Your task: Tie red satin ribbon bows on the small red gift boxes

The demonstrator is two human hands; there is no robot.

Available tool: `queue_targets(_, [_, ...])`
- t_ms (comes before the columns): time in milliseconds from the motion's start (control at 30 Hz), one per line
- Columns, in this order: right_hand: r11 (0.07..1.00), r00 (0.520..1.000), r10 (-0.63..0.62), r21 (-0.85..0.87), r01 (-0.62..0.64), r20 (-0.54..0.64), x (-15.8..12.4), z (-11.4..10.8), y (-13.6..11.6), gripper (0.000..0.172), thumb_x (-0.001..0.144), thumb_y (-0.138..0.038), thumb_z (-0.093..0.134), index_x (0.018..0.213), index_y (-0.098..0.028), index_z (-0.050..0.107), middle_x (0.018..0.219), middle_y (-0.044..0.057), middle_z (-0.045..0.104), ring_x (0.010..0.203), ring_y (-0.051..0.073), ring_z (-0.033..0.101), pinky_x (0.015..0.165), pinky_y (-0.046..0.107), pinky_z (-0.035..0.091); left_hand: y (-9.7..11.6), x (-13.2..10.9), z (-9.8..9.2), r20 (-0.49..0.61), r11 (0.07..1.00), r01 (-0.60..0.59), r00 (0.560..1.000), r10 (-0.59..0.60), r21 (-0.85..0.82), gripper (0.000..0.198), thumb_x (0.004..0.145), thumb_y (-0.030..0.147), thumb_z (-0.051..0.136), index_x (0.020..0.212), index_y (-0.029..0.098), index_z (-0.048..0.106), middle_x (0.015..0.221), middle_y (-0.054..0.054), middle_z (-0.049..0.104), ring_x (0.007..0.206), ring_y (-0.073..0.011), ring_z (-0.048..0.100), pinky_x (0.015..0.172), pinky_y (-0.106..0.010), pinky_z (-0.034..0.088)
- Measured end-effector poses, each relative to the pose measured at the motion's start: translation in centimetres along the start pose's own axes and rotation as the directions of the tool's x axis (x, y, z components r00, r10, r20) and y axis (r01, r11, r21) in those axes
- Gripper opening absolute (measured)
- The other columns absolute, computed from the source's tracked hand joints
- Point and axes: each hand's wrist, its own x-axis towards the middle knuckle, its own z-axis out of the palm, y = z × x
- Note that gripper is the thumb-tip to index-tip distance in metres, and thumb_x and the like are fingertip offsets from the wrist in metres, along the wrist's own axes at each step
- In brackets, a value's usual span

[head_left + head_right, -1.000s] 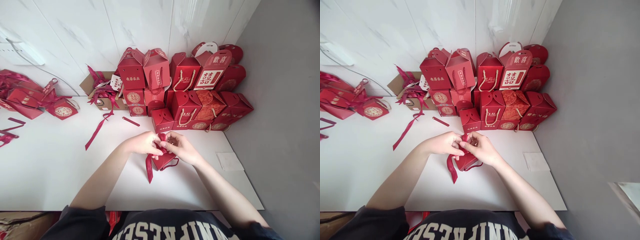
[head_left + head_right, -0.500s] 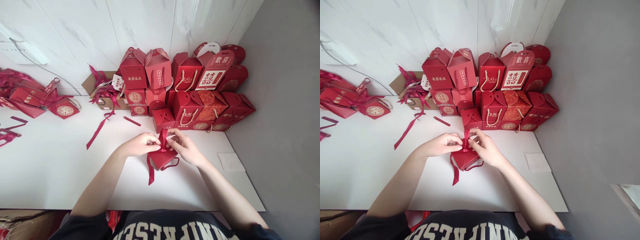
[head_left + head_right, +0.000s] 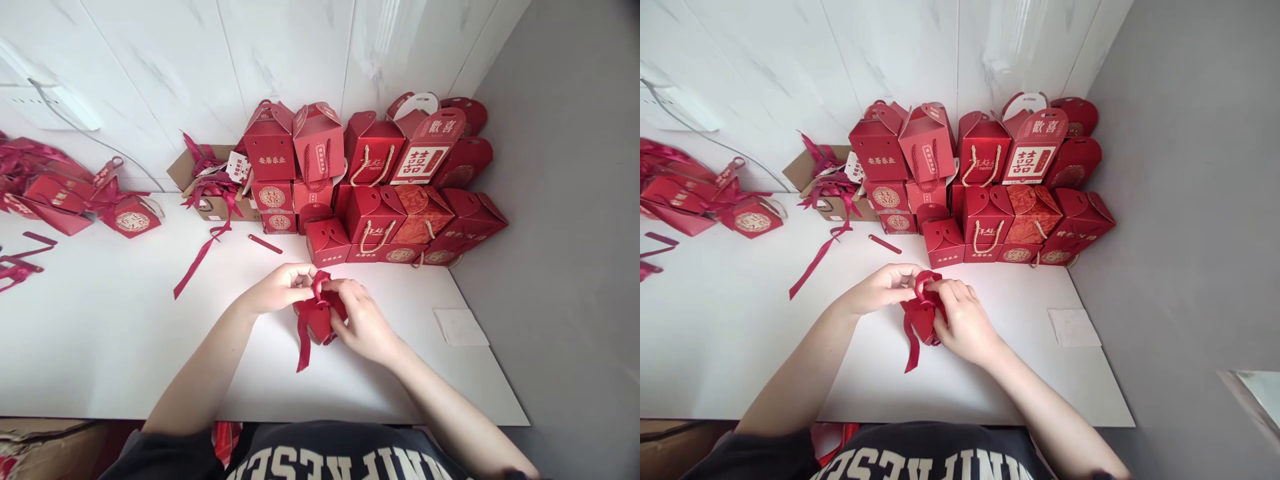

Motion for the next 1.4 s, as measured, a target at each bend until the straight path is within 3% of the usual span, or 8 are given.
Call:
queue_targets(133, [0.999,0.994,0.009,-0.045,-0.013,-0.107,0.2,1.7,0.7,0.023,0.089,-0.011,0.047,0.108,-0.021,0.056,0.101,0.008,0.065,0.095,0.026,0.056,0.083,0.039,0.045,0.3,-0.3,0.2,-0.01,0.997,0.003,1.0,-0.003,-0.079,0.01,0.082,0.014,0.059,0.092,0.015,0.06,0.066,0.005,0.048,0.057,-0.0064,0.042,0.052,-0.02,0.032])
queue_targets(267, [0.997,0.98,0.072,0.041,-0.065,-0.186,0.4,2.0,1.0,0.017,0.091,-0.016,0.047,0.104,-0.02,0.058,0.097,0.009,0.067,0.089,0.024,0.06,0.08,0.035,0.046,0.3,-0.4,0.4,-0.076,0.984,-0.078,0.995,0.066,-0.158,0.017,0.083,0.022,0.064,0.098,0.015,0.06,0.086,-0.003,0.064,0.063,-0.0087,0.053,0.053,-0.021,0.04])
queue_targets(467, [0.94,0.962,0.252,0.263,-0.218,-0.101,1.4,-0.4,0.0,0.037,0.1,-0.038,0.037,0.082,-0.02,0.063,0.072,0.001,0.063,0.066,0.016,0.057,0.064,0.026,0.042,-0.1,-0.2,0.3,-0.151,0.915,-0.109,0.987,0.054,-0.388,0.038,0.074,0.028,0.077,0.108,0.014,0.068,0.075,-0.005,0.07,0.058,-0.0076,0.052,0.049,-0.02,0.031])
queue_targets(633, [0.895,0.968,0.216,0.423,-0.143,-0.13,3.2,-3.3,-0.8,0.036,0.098,-0.043,0.044,0.09,-0.02,0.071,0.083,0.002,0.069,0.078,0.018,0.063,0.075,0.027,0.046,1.7,0.0,0.3,-0.161,0.84,-0.243,0.969,0.187,-0.486,0.038,0.067,0.027,0.082,0.104,0.023,0.075,0.069,-0.001,0.068,0.059,-0.0084,0.054,0.055,-0.021,0.038])
queue_targets(800, [0.919,0.974,0.113,0.393,-0.028,-0.195,5.0,-6.6,-2.5,0.042,0.097,-0.048,0.043,0.093,-0.021,0.075,0.079,0.003,0.068,0.073,0.017,0.061,0.071,0.028,0.048,4.9,-0.1,0.3,-0.183,0.849,-0.395,0.918,0.352,-0.351,0.023,0.07,0.03,0.08,0.092,0.022,0.077,0.072,-0.001,0.069,0.063,-0.0108,0.058,0.063,-0.025,0.045])
queue_targets(1033, [0.953,0.931,0.003,0.282,0.108,-0.365,6.5,-9.5,-4.4,0.034,0.096,-0.045,0.049,0.101,-0.024,0.075,0.082,0.003,0.065,0.08,0.017,0.061,0.075,0.029,0.049,8.2,-0.3,0.7,-0.328,0.883,-0.448,0.862,0.386,-0.139,0.01,0.078,0.029,0.075,0.08,0.02,0.073,0.08,0.0,0.071,0.073,-0.011,0.063,0.069,-0.024,0.05])
queue_targets(1200, [0.912,0.932,-0.071,0.355,0.205,-0.355,7.3,-10.3,-5.5,0.035,0.101,-0.042,0.041,0.112,-0.028,0.071,0.108,0.003,0.067,0.102,0.018,0.062,0.094,0.033,0.047,9.8,0.3,1.4,-0.457,0.853,-0.521,0.749,0.48,0.043,0.014,0.079,0.032,0.074,0.085,0.019,0.074,0.087,-0.002,0.073,0.084,-0.0153,0.066,0.079,-0.029,0.052])
queue_targets(1400, [0.878,0.947,-0.127,0.411,0.245,-0.295,7.9,-10.5,-6.0,0.036,0.102,-0.039,0.039,0.127,-0.03,0.062,0.129,0.002,0.061,0.123,0.019,0.053,0.111,0.037,0.038,9.6,1.3,2.1,-0.478,0.82,-0.571,0.73,0.489,-0.032,0.013,0.078,0.031,0.075,0.087,0.022,0.076,0.09,-0.002,0.075,0.089,-0.0172,0.068,0.083,-0.032,0.053])
